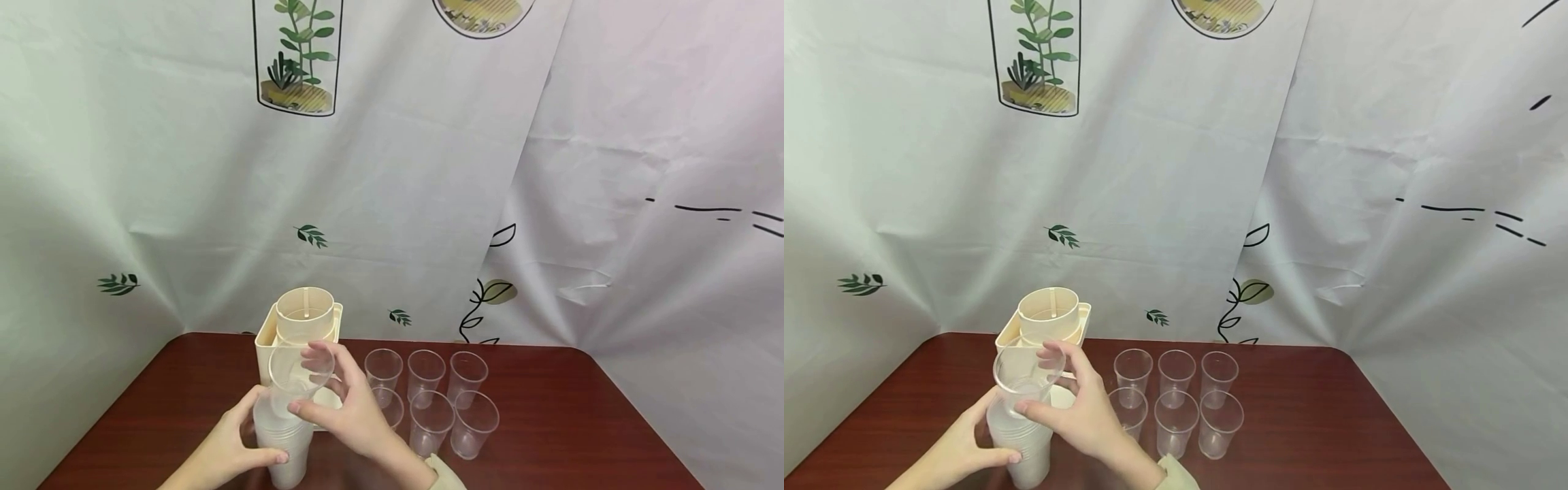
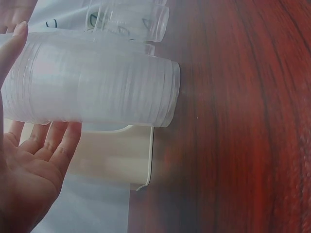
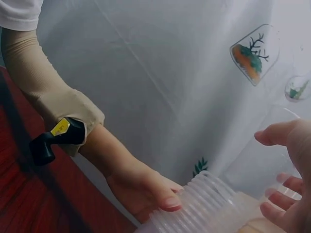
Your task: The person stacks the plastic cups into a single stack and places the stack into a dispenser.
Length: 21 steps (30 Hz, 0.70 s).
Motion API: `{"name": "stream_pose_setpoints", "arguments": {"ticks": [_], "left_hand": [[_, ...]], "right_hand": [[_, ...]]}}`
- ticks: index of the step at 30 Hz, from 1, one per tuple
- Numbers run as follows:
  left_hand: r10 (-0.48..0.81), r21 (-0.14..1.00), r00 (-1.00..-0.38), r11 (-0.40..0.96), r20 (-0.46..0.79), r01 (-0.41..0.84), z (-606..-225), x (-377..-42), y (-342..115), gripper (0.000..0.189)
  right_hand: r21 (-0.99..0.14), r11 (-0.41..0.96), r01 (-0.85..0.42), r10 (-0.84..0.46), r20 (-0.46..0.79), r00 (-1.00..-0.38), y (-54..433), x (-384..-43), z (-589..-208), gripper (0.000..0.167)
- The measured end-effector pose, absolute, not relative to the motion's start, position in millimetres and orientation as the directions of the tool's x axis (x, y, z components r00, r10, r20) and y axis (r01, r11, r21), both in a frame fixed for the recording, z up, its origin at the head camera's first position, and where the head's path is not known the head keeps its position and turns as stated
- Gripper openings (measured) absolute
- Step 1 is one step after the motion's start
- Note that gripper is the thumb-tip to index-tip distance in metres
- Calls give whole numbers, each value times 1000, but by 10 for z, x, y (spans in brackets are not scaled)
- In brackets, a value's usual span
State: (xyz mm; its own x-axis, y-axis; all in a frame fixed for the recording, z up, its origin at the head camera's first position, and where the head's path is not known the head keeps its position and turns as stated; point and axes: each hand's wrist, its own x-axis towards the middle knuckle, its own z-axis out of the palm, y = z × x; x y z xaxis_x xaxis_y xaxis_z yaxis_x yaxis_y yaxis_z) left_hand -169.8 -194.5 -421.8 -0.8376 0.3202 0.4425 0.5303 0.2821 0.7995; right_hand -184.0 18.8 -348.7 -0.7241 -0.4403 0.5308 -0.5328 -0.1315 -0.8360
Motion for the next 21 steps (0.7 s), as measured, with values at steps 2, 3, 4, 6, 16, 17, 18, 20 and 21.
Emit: {"name": "stream_pose_setpoints", "arguments": {"ticks": [2, 3, 4, 6, 16, 17, 18, 20, 21], "left_hand": [[319, 810, -846, 281, 427, 515, -4216, -1696, -1945, 64], [323, 813, -847, 279, 422, 511, -4217, -1696, -1946, 63], [324, 818, -850, 277, 415, 505, -4217, -1696, -1945, 62], [325, 831, -859, 270, 396, 486, -4220, -1695, -1945, 61], [334, 810, -837, 264, 433, 524, -4224, -1698, -1956, 65], [333, 806, -836, 268, 436, 528, -4227, -1700, -1958, 68], [335, 798, -830, 272, 445, 538, -4231, -1701, -1960, 72], [331, 791, -828, 281, 452, 544, -4239, -1705, -1964, 79], [330, 789, -829, 285, 452, 544, -4242, -1706, -1965, 82]], "right_hand": [[-840, -115, -531, -449, 520, -726, 181, -1840, -3505, 64], [-842, -106, -529, -452, 515, -728, 178, -1839, -3514, 63], [-842, -99, -530, -454, 512, -729, 176, -1838, -3522, 63], [-847, -87, -525, -458, 502, -734, 175, -1834, -3535, 63], [-876, -57, -479, -482, 445, -755, 156, -1832, -3569, 65], [-877, -53, -478, -485, 441, -755, 152, -1835, -3577, 65], [-877, -48, -478, -487, 438, -756, 149, -1837, -3586, 65], [-878, -40, -477, -491, 433, -756, 142, -1842, -3603, 65], [-878, -37, -478, -491, 432, -756, 139, -1844, -3612, 65]]}}
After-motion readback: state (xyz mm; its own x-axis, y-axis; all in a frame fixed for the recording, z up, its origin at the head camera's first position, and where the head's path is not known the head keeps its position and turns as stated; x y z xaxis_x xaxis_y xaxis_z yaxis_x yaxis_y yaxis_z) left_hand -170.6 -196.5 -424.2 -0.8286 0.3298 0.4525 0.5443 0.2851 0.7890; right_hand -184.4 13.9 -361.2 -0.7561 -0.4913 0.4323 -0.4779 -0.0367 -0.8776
